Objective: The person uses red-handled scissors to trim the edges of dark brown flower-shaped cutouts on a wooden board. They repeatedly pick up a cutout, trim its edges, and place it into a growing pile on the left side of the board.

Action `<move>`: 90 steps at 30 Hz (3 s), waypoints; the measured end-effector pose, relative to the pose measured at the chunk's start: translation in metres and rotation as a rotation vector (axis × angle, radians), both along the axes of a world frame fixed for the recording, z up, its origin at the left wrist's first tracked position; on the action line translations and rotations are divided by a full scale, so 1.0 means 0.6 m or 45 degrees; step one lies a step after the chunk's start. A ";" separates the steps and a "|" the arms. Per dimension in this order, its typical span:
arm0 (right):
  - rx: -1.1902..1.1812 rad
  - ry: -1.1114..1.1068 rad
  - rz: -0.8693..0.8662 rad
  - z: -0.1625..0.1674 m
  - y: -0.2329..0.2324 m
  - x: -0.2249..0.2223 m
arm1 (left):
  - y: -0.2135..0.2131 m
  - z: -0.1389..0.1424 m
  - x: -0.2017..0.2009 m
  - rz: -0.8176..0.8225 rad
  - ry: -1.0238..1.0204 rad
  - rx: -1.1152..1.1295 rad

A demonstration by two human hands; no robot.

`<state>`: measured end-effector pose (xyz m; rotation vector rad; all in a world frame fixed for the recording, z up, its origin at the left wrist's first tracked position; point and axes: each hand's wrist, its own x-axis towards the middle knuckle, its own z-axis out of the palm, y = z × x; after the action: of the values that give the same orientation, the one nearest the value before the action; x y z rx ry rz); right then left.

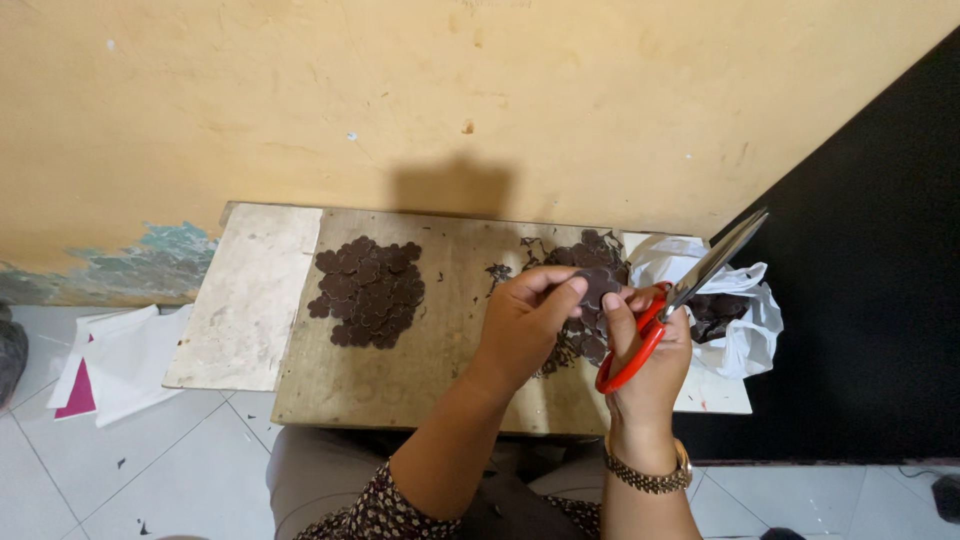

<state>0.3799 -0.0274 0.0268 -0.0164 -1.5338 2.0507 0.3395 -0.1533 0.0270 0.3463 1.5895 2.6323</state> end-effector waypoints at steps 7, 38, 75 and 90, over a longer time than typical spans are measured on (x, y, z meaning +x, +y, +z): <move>0.374 -0.139 0.282 -0.022 0.009 0.020 | -0.022 0.018 -0.007 0.119 -0.042 0.209; 0.327 -0.225 0.677 -0.037 0.003 0.045 | 0.005 0.033 0.031 0.053 -0.075 0.246; 0.427 -0.258 0.616 -0.066 -0.003 0.031 | 0.004 0.029 0.031 0.168 -0.080 0.198; 0.432 -0.242 0.687 -0.056 0.002 0.041 | -0.011 0.001 0.022 0.098 -0.036 0.243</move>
<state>0.4045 -0.0263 -0.0067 0.3804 -2.1738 2.1938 0.3526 -0.1597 0.0278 0.2591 1.3740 2.8413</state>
